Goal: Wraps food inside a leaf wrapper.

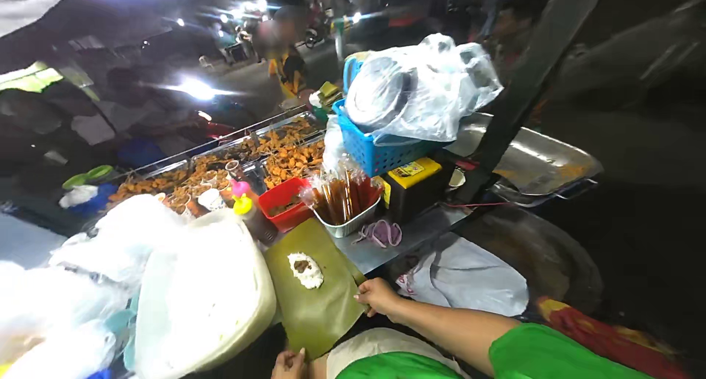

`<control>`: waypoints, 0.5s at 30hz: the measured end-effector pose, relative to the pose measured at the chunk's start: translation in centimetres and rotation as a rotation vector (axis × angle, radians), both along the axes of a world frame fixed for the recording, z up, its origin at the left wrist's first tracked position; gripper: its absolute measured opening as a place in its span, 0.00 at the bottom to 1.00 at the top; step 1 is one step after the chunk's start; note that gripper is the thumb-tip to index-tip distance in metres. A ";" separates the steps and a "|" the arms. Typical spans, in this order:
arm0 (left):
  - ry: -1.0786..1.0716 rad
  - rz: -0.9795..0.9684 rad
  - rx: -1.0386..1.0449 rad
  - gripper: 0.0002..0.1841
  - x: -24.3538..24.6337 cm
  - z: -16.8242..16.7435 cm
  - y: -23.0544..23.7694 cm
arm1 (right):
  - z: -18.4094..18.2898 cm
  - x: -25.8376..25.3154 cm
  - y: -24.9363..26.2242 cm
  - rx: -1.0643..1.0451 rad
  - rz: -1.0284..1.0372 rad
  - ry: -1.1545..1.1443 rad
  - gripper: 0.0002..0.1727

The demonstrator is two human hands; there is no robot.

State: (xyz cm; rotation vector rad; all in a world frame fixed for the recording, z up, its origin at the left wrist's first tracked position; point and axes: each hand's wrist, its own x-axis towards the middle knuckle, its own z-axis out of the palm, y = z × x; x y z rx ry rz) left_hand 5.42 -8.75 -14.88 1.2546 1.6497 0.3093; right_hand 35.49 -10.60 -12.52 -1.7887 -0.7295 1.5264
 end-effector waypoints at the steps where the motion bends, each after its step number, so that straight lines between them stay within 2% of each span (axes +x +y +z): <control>1: 0.006 -0.001 -0.006 0.27 0.1 0.2 -0.1 | 0.3 0.1 0.0 -0.013 0.002 0.000 0.22; 7: -0.035 0.013 -0.009 0.22 0.3 0.5 0.0 | 0.4 1.5 0.5 -0.034 0.161 -0.250 0.21; 11: -0.187 0.167 0.080 0.26 1.0 1.6 -0.6 | 1.5 1.6 0.8 -0.042 0.206 -0.288 0.22; 12: -0.234 0.196 0.074 0.26 1.3 2.3 -0.7 | 1.6 1.5 0.7 -0.064 0.225 -0.283 0.23; 15: -0.404 0.292 -0.001 0.18 2.5 4.9 -0.6 | 1.8 1.1 0.3 -0.159 0.391 -0.227 0.36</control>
